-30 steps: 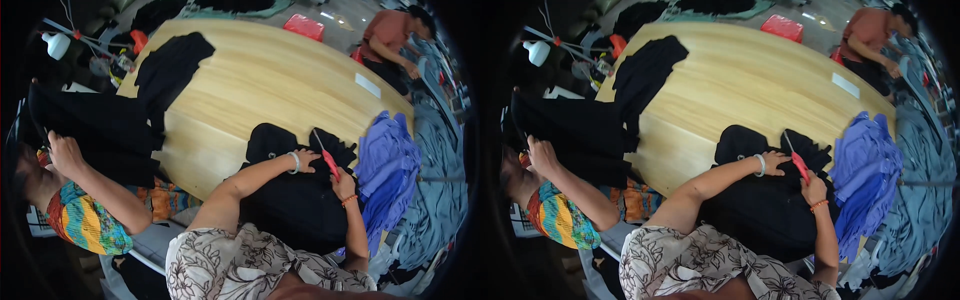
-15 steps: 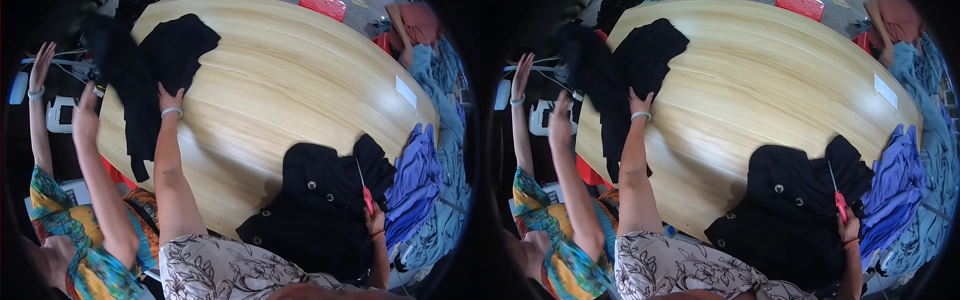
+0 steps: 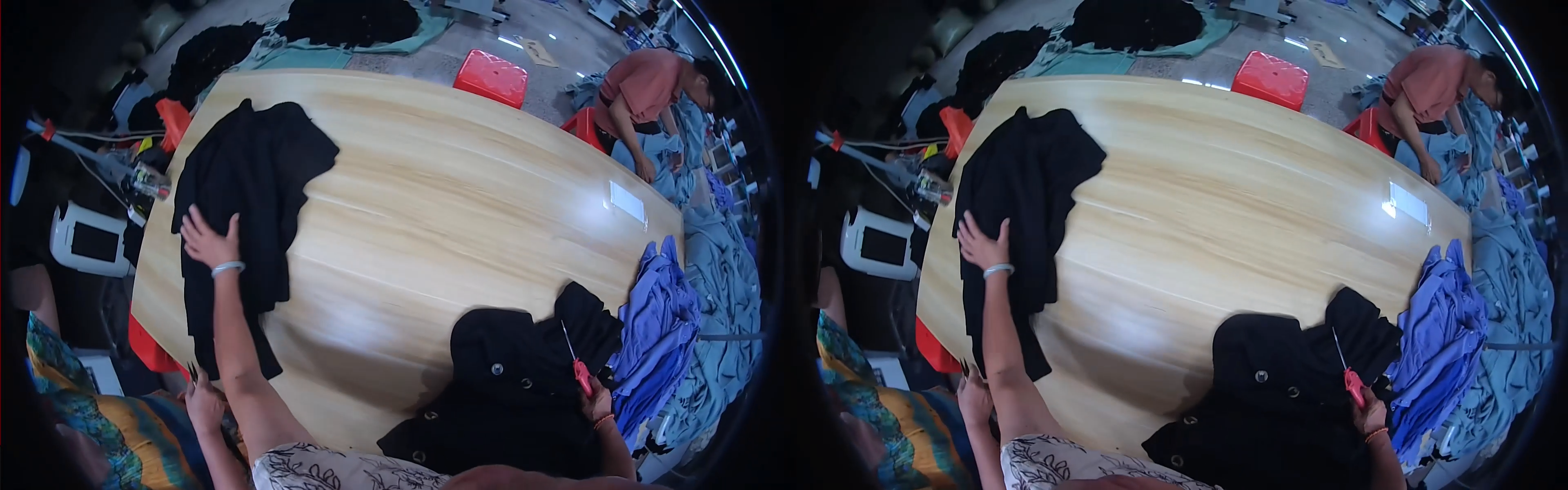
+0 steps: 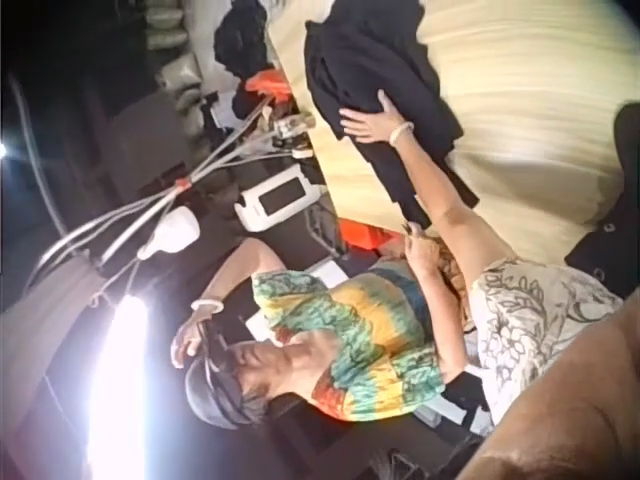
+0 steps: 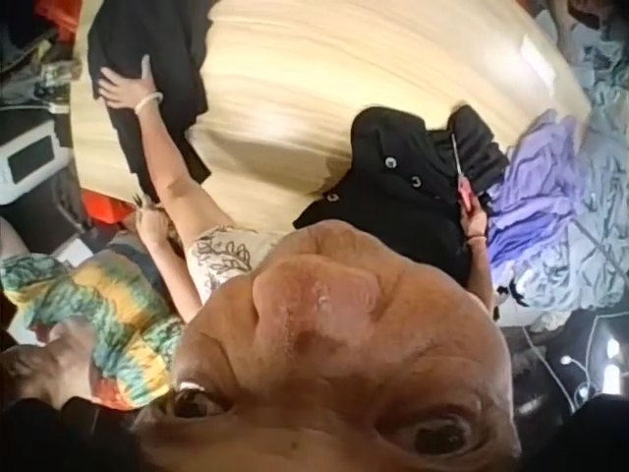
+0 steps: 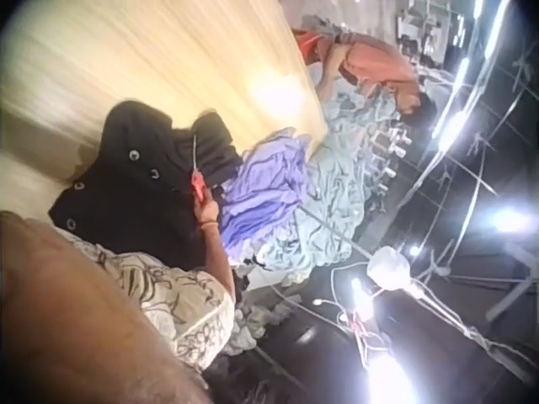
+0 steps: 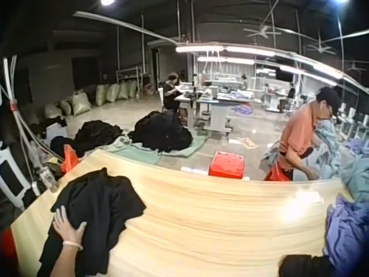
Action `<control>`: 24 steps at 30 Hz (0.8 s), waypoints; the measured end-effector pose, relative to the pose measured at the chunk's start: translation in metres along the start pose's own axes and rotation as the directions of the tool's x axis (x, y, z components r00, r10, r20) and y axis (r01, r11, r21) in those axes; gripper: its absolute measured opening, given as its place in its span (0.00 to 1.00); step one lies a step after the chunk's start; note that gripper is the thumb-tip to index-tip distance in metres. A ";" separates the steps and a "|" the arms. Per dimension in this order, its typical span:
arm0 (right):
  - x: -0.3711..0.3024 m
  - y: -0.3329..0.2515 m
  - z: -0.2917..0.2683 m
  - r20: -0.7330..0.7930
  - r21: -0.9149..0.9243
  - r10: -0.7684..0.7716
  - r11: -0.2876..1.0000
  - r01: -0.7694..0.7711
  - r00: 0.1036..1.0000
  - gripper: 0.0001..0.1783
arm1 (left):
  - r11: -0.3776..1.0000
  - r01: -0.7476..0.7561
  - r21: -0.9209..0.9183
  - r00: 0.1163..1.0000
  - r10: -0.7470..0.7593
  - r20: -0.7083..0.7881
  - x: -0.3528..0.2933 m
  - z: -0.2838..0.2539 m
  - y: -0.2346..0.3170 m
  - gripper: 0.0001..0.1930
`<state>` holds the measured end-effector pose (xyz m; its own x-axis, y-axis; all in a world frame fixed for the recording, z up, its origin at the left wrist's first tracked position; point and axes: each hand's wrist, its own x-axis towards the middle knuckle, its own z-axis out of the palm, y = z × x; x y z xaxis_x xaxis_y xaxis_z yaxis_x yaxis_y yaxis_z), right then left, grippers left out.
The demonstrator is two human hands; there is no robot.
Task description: Trimming loose threads from black garments with gold eyelets using scissors and inspecting the finish.
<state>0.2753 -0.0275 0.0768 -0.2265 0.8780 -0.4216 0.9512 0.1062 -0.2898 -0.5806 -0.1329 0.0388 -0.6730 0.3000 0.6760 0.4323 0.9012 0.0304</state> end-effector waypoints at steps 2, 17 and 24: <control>0.000 -0.009 -0.005 -0.027 0.011 0.011 1.000 -0.011 1.000 0.18 | 0.971 0.238 0.005 0.910 -0.225 0.347 0.012 0.019 -0.032 0.56; 0.008 -0.014 -0.001 -0.061 -0.029 -0.017 0.999 0.015 0.998 0.15 | 0.875 0.269 -0.403 0.612 0.168 0.773 -0.030 -0.047 0.081 0.59; 0.005 -0.001 -0.003 -0.131 0.004 -0.071 0.997 0.072 0.989 0.16 | 0.430 0.692 -0.580 0.467 0.347 0.813 -0.118 -0.100 0.251 0.65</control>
<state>0.2734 -0.0216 0.0777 -0.2641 0.9219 -0.2833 0.9314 0.1676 -0.3231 -0.3323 0.0263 0.0401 -0.6524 0.7071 -0.2727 0.0683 0.4132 0.9081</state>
